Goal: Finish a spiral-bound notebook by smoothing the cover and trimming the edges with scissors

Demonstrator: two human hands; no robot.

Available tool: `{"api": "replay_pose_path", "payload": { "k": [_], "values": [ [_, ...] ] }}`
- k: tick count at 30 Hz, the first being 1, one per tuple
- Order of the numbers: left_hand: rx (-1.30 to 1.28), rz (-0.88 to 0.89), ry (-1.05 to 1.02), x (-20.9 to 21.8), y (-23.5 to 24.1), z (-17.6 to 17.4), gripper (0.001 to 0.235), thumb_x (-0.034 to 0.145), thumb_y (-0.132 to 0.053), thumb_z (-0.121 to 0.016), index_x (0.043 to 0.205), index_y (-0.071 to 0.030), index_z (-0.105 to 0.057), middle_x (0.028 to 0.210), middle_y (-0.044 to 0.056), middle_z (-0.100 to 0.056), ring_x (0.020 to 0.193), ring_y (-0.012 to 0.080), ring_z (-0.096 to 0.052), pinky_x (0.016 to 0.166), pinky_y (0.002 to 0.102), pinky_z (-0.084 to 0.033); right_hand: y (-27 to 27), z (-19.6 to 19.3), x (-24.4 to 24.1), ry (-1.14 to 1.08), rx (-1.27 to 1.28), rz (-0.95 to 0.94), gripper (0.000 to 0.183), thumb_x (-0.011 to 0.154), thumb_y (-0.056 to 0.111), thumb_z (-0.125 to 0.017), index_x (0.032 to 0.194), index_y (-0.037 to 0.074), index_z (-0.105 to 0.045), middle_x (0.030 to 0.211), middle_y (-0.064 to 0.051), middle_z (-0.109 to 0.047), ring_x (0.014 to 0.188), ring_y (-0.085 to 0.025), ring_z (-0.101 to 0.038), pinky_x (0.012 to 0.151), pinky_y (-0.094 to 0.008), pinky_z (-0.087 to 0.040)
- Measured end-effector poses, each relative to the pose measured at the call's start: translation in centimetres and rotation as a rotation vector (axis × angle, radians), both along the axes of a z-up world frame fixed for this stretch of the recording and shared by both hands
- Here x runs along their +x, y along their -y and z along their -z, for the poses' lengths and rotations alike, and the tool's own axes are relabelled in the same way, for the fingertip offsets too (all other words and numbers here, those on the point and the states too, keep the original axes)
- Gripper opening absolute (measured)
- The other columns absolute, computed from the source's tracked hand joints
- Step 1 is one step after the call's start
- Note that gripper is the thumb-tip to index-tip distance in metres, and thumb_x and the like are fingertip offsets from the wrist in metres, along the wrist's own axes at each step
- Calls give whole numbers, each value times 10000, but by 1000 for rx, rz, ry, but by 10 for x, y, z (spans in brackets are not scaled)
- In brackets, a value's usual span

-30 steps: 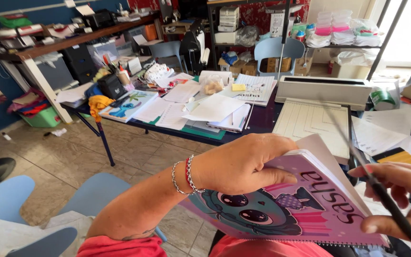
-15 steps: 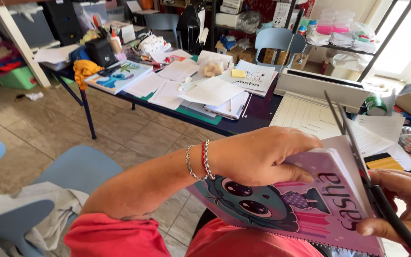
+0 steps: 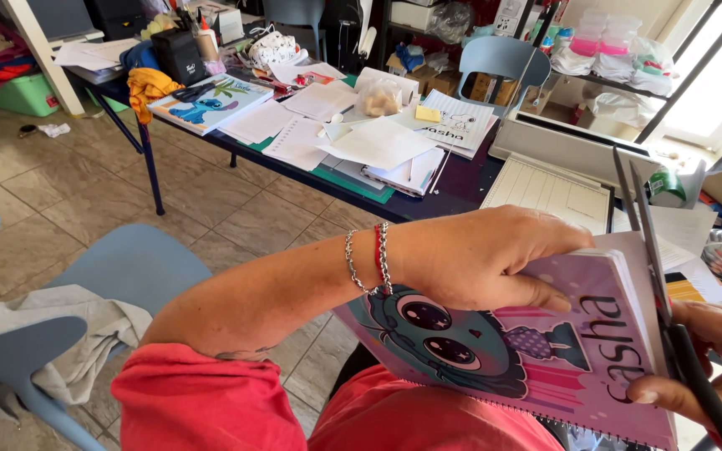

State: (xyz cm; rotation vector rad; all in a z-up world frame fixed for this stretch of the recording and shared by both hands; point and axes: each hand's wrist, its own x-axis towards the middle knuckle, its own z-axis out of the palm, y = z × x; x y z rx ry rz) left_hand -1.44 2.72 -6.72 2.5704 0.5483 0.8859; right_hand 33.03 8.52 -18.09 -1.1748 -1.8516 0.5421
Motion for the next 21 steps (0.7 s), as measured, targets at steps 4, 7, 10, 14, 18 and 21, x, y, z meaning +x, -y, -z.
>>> {"api": "replay_pose_path", "payload": {
  "k": [4,7,10,14,18,21],
  "values": [
    [-20,11,9,1,-3,3,259,984,-301,-638,1181,-140,-593,1010,43,-700,837,185,-655,746,328,-491,-7,-1,9,101,-42,-51,828,334,154,-940,1118,-54,-774,836,-175,-695,696,-283,-640,652,-377,-498],
    [5,15,7,2,-5,3,262,980,-313,-630,1160,-127,-590,1010,58,-693,861,204,-650,761,341,-486,-11,8,15,17,28,-53,1001,358,89,-880,1316,-94,-657,1129,-205,-641,1025,-312,-662,951,-389,-513],
    [4,21,-5,1,-4,4,324,997,-314,-630,1252,-126,-564,1081,74,-725,921,218,-687,818,350,-516,-14,3,17,248,110,-86,872,352,404,-889,1133,31,-785,578,-108,-553,542,-217,-471,606,-332,-370],
    [29,27,-4,2,-8,6,311,996,-294,-637,1239,-120,-550,1087,94,-728,940,244,-694,824,368,-514,-21,18,27,95,44,-81,1005,341,188,-917,1299,-31,-706,972,-147,-602,809,-252,-635,775,-335,-491],
    [59,-10,-46,3,-9,7,325,979,-330,-639,1199,-115,-534,973,89,-687,819,239,-633,732,378,-465,-18,-13,22,264,30,-148,754,313,360,-967,981,50,-806,521,-86,-680,414,-192,-613,427,-299,-433],
    [47,2,-72,1,-3,1,272,980,-289,-638,1152,-105,-534,959,98,-662,833,238,-622,741,371,-467,-8,-15,24,197,-187,-27,859,331,33,-1040,1163,31,-831,633,-224,-696,545,-304,-638,576,-383,-529]
  ]
}}
